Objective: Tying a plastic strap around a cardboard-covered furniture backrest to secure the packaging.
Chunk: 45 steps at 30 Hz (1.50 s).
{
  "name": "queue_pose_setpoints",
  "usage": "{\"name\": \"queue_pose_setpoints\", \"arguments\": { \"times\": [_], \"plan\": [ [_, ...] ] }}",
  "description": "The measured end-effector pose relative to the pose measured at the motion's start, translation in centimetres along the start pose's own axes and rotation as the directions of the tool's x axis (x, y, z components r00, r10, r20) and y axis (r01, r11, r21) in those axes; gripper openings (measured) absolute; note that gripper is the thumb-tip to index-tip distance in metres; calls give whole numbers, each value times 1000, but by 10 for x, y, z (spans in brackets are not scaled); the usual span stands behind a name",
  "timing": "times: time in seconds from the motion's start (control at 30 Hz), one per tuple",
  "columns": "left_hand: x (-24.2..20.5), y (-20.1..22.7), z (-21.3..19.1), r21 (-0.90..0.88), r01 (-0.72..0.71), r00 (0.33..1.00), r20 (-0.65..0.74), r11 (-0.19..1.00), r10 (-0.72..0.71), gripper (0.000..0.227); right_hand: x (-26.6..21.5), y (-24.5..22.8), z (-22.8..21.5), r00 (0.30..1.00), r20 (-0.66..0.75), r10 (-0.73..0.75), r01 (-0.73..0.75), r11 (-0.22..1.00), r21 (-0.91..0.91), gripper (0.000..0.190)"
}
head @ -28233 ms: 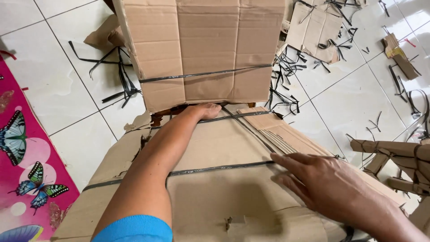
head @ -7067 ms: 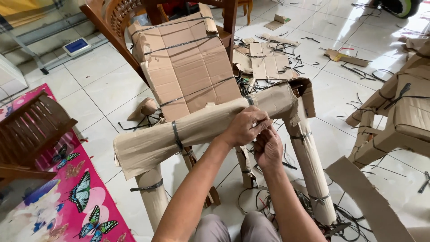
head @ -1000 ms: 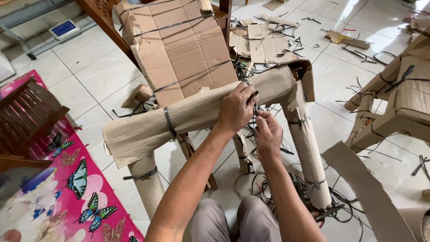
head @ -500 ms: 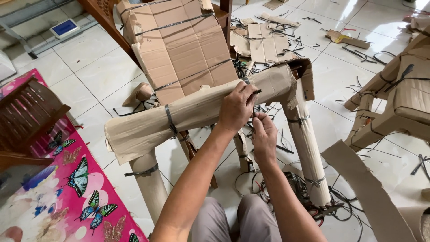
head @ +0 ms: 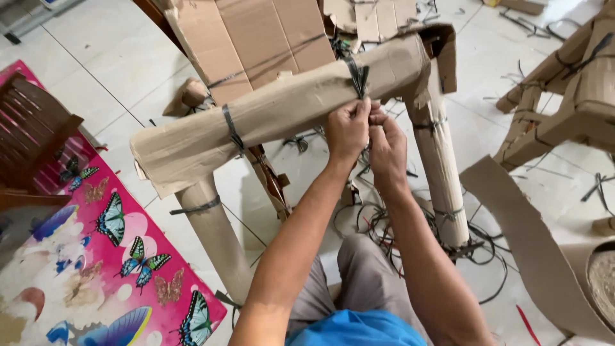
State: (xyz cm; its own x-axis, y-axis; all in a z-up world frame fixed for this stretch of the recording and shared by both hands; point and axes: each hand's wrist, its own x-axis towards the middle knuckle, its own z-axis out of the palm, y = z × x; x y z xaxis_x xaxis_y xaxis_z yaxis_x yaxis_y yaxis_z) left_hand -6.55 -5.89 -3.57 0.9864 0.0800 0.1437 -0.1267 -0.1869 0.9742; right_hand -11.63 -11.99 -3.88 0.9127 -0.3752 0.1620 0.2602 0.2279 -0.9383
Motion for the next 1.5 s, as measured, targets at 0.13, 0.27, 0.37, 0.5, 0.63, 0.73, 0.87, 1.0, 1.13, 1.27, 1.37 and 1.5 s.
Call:
{"name": "queue_pose_setpoints", "arguments": {
  "times": [0.13, 0.27, 0.37, 0.5, 0.63, 0.73, 0.87, 1.0, 1.13, 1.27, 1.37, 1.5],
  "plan": [
    [7, -10, 23, -211, 119, 983, -113, 970, -145, 24, 6, 5, -8, 996, 9, -85, 85, 989, -124, 19],
    [17, -23, 42, -382, 193, 953, -147, 904, -266, 22, 8, 24, -13, 998, -16, -63, 61, 990, -128, 19],
    [12, -19, 40, -421, 153, 955, -170, 894, -243, 21, 3, 22, -15, 995, -15, -95, 90, 976, -196, 17],
    [14, -25, 47, -551, 161, 950, -140, 819, -281, 22, -13, 7, -17, 996, -30, -88, 76, 955, -288, 20],
    [17, -16, 45, -605, 184, 942, -116, 775, -315, 23, -12, 13, -21, 994, -48, -102, 81, 941, -329, 21],
    [19, -27, 45, -644, 184, 946, -89, 742, -312, 24, -18, 16, -22, 991, -50, -121, 97, 935, -340, 19],
    [20, -37, 42, -635, 187, 965, -24, 750, -262, 26, -28, 12, -20, 990, -11, -139, 129, 944, -305, 21],
    [-2, -33, 27, -643, 166, 982, 39, 748, -185, 28, -44, 4, -22, 984, 10, -179, 171, 920, -353, 22],
    [-35, -26, 12, -627, 108, 994, 58, 771, -93, 22, -59, 6, -37, 972, 66, -224, 227, 840, -493, 22],
    [-63, -48, 16, -602, 67, 997, 67, 796, -34, 20, -83, 38, -81, 906, 103, -410, 385, 699, -602, 27],
    [-94, -70, 16, -543, 58, 993, 118, 838, 8, 21, -119, 66, -136, 946, -19, -322, 242, 747, -619, 24],
    [-139, -80, 20, -507, 88, 982, 191, 857, 12, 22, -180, 107, -203, 967, -170, -191, 31, 747, -664, 18]
  ]
}}
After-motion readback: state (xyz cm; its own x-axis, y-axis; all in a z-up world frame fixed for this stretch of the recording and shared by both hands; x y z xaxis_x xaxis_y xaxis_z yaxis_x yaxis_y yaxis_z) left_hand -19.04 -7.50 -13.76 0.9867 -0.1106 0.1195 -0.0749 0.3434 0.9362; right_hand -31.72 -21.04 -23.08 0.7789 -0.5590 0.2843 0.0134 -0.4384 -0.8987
